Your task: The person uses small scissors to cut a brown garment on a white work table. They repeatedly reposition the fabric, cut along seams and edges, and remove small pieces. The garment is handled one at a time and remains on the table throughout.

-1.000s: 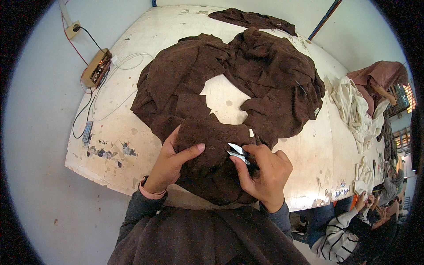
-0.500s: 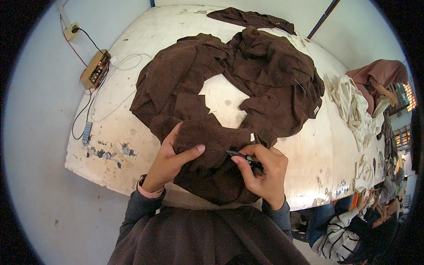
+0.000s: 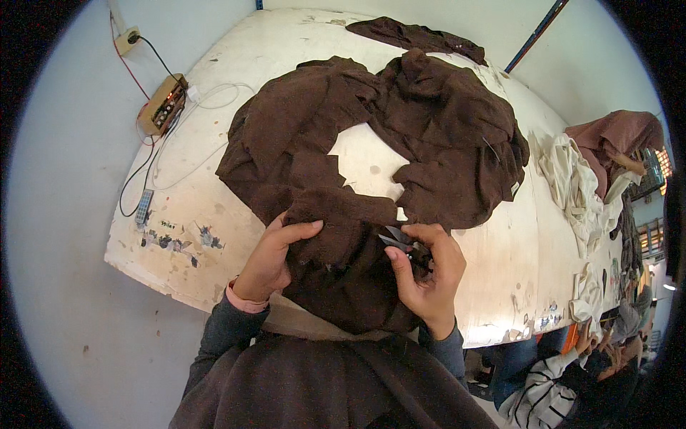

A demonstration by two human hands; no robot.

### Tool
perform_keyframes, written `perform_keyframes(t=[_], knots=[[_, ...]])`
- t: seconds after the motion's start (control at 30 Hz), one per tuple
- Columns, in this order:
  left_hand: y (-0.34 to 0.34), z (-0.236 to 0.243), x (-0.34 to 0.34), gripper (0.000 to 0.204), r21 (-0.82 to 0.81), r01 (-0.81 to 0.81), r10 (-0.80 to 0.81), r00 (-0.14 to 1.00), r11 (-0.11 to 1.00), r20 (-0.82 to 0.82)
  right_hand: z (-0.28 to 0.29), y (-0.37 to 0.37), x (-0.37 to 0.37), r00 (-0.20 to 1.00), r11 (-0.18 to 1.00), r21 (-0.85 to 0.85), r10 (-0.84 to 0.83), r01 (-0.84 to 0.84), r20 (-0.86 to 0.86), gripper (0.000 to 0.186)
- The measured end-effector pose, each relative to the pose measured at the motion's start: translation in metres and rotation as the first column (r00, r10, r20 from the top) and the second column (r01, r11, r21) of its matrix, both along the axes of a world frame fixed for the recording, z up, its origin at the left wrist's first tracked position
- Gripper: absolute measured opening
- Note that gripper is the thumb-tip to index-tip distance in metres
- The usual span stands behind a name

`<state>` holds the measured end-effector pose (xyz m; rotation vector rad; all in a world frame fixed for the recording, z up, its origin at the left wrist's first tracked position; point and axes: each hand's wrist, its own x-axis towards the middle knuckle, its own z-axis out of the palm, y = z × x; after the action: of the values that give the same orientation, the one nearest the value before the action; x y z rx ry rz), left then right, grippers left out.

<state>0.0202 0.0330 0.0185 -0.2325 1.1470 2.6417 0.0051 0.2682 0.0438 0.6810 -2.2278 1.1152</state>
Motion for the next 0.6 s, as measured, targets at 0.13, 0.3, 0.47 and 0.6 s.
perform_keyframes(t=[0.13,0.3,0.47,0.6], knots=[[0.003,-0.002,-0.001,0.040,0.017,0.017,-0.017,1.000,1.000,0.014,0.002,-0.008,0.001,0.997,0.998,0.012,0.056,-0.056,0.062,0.031],[0.009,-0.008,-0.004,0.036,0.078,0.077,-0.079,0.997,0.994,0.023,-0.009,-0.005,-0.005,0.987,0.984,0.083,0.156,-0.157,0.023,0.035],[0.004,-0.016,-0.002,0.034,0.179,0.052,-0.065,0.996,0.982,0.067,-0.008,-0.006,-0.002,0.972,0.971,-0.032,0.236,-0.237,-0.015,0.028],[0.008,-0.013,-0.005,0.038,0.137,0.034,-0.043,0.997,0.990,0.059,0.000,-0.008,0.000,0.958,0.955,0.072,0.285,-0.288,0.039,0.032]])
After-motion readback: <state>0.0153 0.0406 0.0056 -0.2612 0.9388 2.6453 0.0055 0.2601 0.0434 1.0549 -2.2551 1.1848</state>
